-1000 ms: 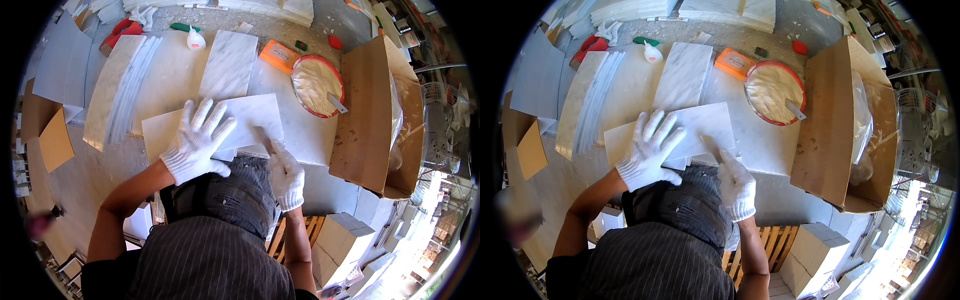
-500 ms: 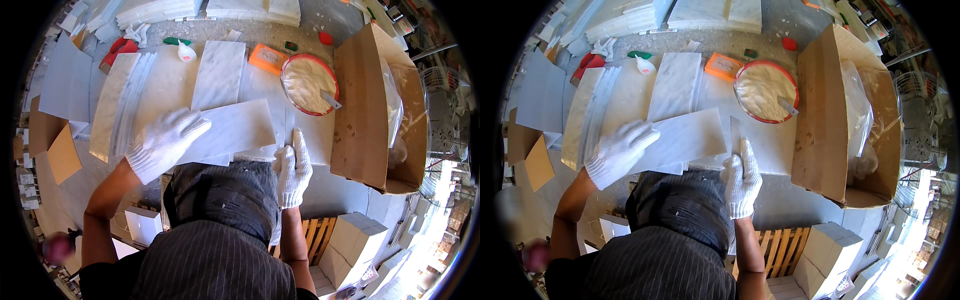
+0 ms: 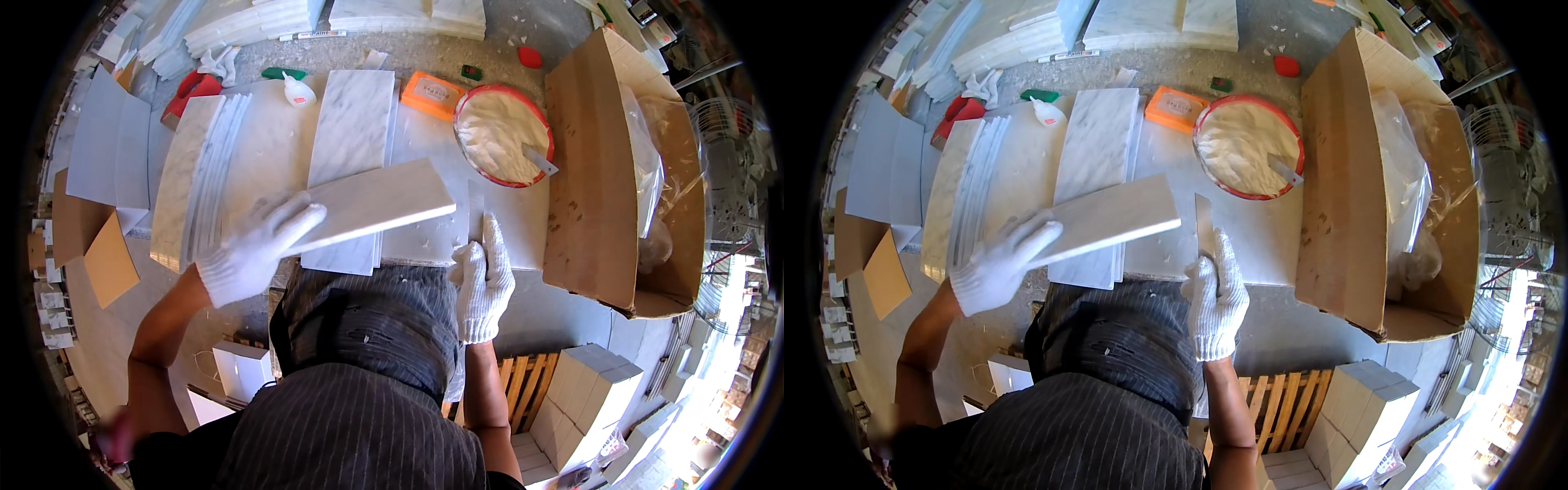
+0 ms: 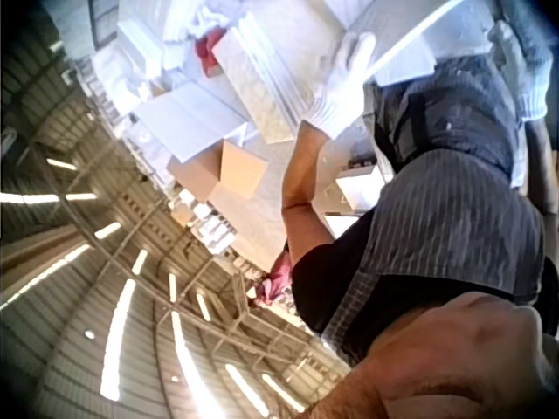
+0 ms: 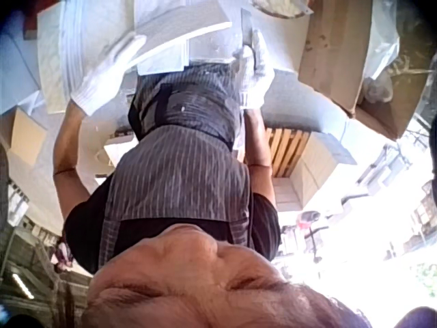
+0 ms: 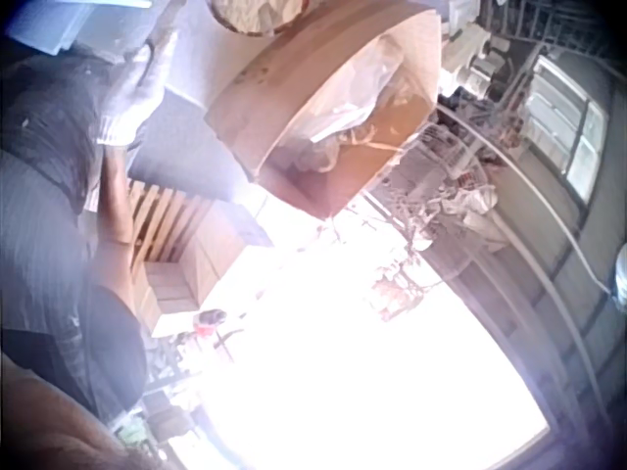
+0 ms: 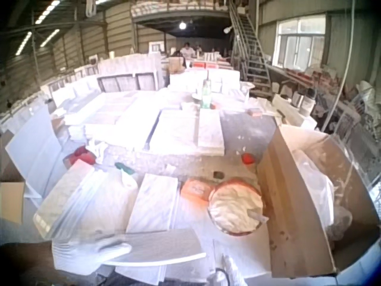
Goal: The person applies a white paste to rectangular white tiles using a small metal trowel. They scoop the paste from a red bucket and spread it evenly across the tile surfaces, then place the treated tiles into a cardboard box.
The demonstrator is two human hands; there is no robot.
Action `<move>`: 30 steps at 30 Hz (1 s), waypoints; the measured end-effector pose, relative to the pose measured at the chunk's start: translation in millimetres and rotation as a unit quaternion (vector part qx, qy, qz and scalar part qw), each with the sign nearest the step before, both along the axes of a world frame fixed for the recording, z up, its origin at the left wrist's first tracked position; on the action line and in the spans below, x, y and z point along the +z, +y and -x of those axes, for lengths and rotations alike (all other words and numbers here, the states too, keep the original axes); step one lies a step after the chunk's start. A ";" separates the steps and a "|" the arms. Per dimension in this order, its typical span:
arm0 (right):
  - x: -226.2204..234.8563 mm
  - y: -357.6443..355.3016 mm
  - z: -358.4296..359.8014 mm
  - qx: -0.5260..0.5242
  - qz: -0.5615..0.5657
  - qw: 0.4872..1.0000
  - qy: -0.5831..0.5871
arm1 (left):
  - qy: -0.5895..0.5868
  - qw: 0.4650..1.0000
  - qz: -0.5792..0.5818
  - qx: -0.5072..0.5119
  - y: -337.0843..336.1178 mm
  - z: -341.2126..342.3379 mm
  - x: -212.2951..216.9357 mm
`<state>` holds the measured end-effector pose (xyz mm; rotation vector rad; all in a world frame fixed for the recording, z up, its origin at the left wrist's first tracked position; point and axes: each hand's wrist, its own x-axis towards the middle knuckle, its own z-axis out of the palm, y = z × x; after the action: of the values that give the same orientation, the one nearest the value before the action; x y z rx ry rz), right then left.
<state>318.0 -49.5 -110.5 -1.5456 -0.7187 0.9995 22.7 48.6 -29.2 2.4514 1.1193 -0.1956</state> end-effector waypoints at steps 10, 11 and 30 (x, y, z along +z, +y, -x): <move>40.0 49.8 22.6 0.077 -0.105 0.991 0.002 | -0.020 0.978 -0.198 0.059 32.7 -24.4 8.0; 40.2 55.3 23.0 0.082 -0.100 0.988 -0.088 | -0.014 0.978 -0.197 0.064 35.1 -26.4 5.8; 44.5 73.9 42.8 0.065 -0.054 0.980 -0.183 | -0.017 0.959 -0.272 0.073 15.6 -40.6 -4.3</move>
<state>275.2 24.4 -65.9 -1.6201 -1.1251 0.7626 63.3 64.2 -33.6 2.8013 1.4895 0.2322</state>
